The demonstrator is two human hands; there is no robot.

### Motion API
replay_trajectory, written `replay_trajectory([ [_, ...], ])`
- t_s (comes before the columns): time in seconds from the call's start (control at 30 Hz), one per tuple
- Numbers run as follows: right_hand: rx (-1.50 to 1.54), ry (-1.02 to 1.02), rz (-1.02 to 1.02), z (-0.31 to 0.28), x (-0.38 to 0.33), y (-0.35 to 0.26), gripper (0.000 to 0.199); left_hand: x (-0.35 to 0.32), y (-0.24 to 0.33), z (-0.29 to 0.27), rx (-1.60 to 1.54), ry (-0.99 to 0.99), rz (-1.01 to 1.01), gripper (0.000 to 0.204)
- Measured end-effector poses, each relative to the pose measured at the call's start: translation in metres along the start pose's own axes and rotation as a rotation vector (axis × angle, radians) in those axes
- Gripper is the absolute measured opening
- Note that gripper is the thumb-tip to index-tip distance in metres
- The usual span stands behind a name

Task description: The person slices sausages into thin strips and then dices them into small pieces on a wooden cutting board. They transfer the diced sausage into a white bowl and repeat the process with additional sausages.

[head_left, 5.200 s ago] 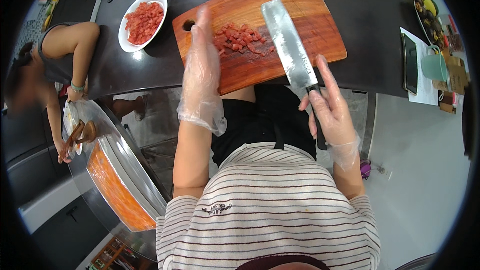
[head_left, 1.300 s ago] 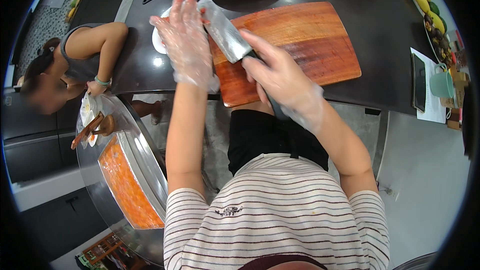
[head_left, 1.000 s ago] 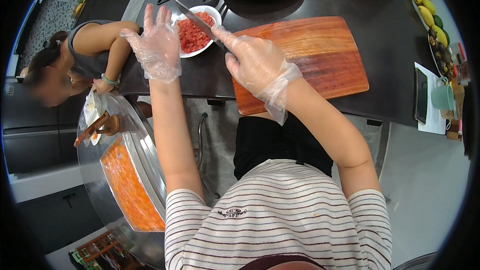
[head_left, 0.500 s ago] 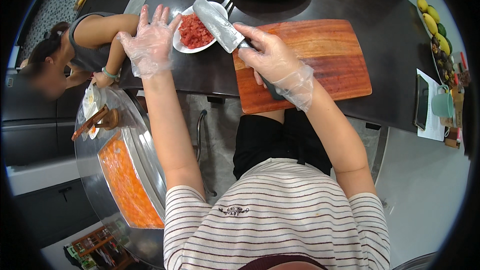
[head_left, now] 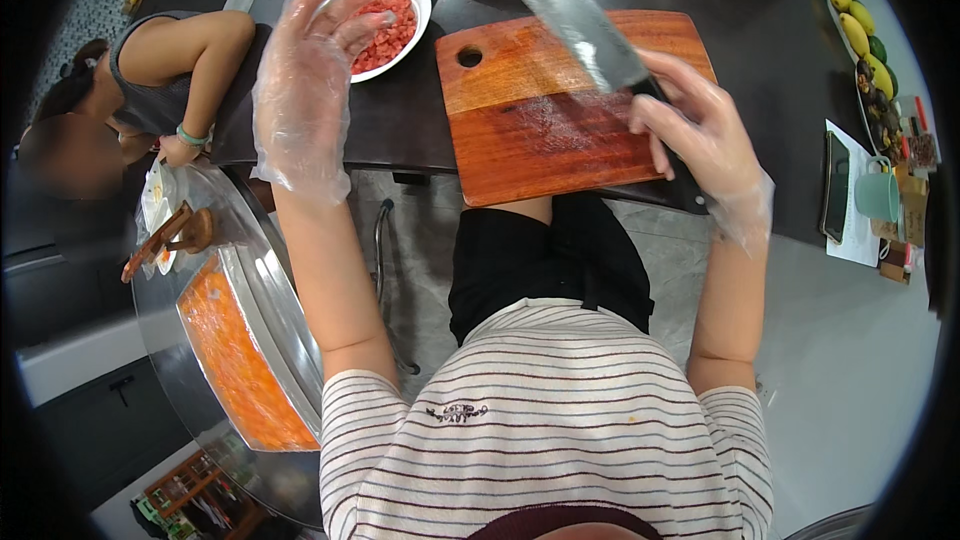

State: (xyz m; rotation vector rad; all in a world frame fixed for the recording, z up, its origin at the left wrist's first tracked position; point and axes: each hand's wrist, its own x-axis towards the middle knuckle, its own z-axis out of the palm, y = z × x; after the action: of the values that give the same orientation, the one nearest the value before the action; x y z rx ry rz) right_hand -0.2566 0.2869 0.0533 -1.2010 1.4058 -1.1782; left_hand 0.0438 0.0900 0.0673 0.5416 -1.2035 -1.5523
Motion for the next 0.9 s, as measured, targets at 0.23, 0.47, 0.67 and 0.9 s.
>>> replay_trajectory([
  [0.23, -0.828, 0.269, -0.239, -0.056, -0.034, 0.01, 0.04, 0.042, -0.011, 0.026, 0.348, -0.257, -0.078, 0.053],
  [0.47, -0.767, 0.323, -0.197, -0.053, -0.041, 0.024, 0.03, 0.156, -0.032, 0.049, 0.979, -0.351, -0.113, 0.05],
  [0.67, -0.801, 0.345, -0.215, -0.047, -0.037, 0.027, 0.029, 0.226, -0.115, 0.1, 1.677, -0.443, -0.099, 0.038],
  [0.9, -0.743, 0.373, -0.214, -0.045, -0.036, 0.029, 0.029, 0.246, -0.158, 0.115, 1.798, -0.201, -0.064, 0.058],
])
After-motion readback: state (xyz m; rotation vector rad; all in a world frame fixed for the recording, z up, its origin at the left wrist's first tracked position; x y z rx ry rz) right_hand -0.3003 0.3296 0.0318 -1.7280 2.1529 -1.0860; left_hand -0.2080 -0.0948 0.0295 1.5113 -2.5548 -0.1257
